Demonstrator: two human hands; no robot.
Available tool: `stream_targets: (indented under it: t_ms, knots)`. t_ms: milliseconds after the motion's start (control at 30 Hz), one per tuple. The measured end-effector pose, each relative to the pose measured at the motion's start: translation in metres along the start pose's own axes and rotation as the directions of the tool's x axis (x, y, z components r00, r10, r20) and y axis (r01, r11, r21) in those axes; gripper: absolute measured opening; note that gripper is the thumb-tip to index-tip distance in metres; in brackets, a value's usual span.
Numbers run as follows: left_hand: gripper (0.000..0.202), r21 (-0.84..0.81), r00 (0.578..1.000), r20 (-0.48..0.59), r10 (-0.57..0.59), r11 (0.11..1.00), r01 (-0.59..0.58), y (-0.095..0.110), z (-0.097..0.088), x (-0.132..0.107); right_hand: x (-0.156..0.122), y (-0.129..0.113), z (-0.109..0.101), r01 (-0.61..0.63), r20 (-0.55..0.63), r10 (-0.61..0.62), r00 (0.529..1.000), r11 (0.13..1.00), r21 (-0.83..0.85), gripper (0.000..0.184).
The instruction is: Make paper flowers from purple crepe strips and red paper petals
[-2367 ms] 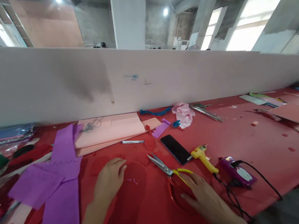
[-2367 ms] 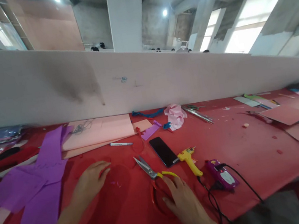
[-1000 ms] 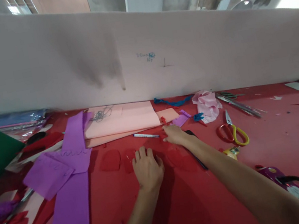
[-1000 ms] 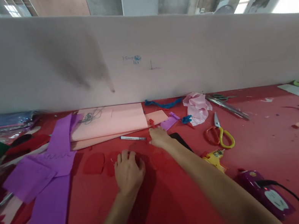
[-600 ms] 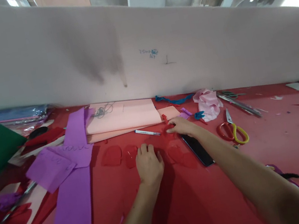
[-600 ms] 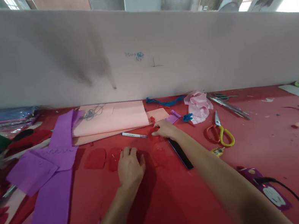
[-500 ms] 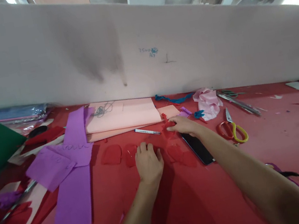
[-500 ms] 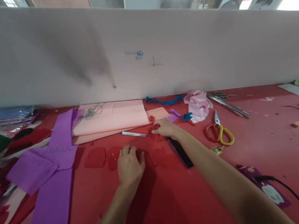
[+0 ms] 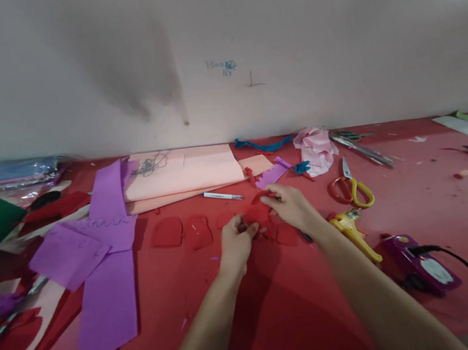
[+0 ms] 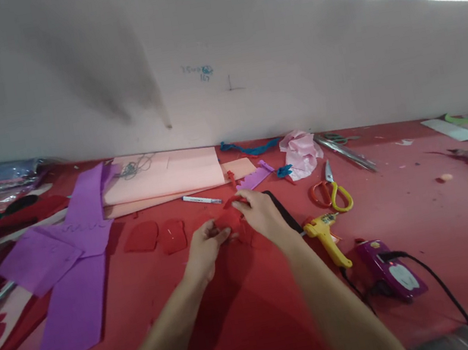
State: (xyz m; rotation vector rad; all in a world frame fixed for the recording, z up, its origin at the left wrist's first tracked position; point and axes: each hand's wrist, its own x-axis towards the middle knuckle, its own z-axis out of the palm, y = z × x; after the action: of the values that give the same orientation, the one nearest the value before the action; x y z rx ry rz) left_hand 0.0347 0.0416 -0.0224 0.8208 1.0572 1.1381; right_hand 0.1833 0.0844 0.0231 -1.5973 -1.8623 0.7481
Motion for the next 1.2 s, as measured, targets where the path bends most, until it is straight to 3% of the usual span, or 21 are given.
stream_targets:
  t_ms: [100, 200, 267, 367, 433, 533, 633, 733, 867, 967, 1067, 1133, 1200]
  knots:
    - [0.011, 0.115, 0.999, 0.015, -0.048, 0.992, 0.046, -0.006, -0.001, -0.002, -0.009, 0.011, -0.005, 0.027, -0.001, -0.027, 1.0, 0.998, -0.053, 0.017]
    - [0.016, 0.299, 1.0, -0.03, -0.009, 0.954, 0.017, -0.006, -0.003, -0.004, -0.017, 0.014, -0.002, 0.086, 0.11, -0.073, 0.991, 0.989, -0.122, 0.012]
    - [0.022, 0.553, 0.989, -0.077, 0.126, 0.831, -0.063, -0.002, -0.006, -0.006, -0.02, 0.013, 0.002, 0.116, 0.148, -0.09, 0.985, 0.978, -0.174, 0.015]
    - [0.03, 0.824, 0.945, -0.075, 0.319, 0.554, -0.122, 0.007, -0.012, -0.009, -0.021, 0.013, 0.004, 0.1, 0.101, -0.075, 0.992, 0.959, -0.264, 0.036]
    - [0.032, 0.85, 0.915, -0.085, 0.394, 0.508, -0.14, 0.01, -0.015, -0.01, -0.023, 0.015, 0.002, 0.078, 0.074, -0.057, 0.996, 0.945, -0.318, 0.034]
    - [0.035, 0.846, 0.861, -0.046, 0.507, 0.478, -0.237, 0.008, -0.017, -0.012, -0.03, 0.015, 0.0, 0.087, 0.127, -0.042, 0.991, 0.924, -0.372, 0.022]
    - [0.034, 0.837, 0.833, 0.057, 0.551, 0.429, -0.341, 0.0, -0.017, -0.01, -0.038, 0.011, 0.008, 0.11, 0.183, -0.036, 0.982, 0.906, -0.41, 0.02]
    - [0.035, 0.838, 0.803, 0.081, 0.591, 0.395, -0.376, -0.006, -0.018, -0.007, -0.038, 0.004, 0.016, 0.098, 0.143, -0.036, 0.989, 0.885, -0.455, 0.021]
    - [0.032, 0.902, 0.719, 0.059, 0.693, 0.272, -0.336, -0.004, -0.019, -0.006, -0.022, -0.004, 0.008, 0.004, 0.005, -0.001, 1.0, 0.844, -0.536, 0.024]
    - [0.018, 0.942, 0.685, 0.018, 0.729, 0.217, -0.255, -0.001, -0.019, -0.007, -0.004, -0.007, 0.003, -0.064, -0.058, 0.037, 0.998, 0.795, -0.603, 0.024]
    - [0.02, 0.958, 0.641, 0.026, 0.767, 0.164, -0.235, -0.002, -0.019, -0.007, 0.014, -0.011, 0.01, -0.123, -0.09, 0.084, 0.992, 0.733, -0.669, 0.024]
    - [0.021, 0.962, 0.626, 0.062, 0.778, 0.119, -0.244, -0.004, -0.02, -0.006, 0.024, -0.014, 0.019, -0.157, -0.117, 0.104, 0.988, 0.693, -0.703, 0.025]
    - [0.022, 0.967, 0.638, 0.103, 0.763, 0.074, -0.245, -0.006, -0.021, -0.006, 0.033, -0.015, 0.027, -0.177, -0.135, 0.115, 0.984, 0.669, -0.722, 0.026]
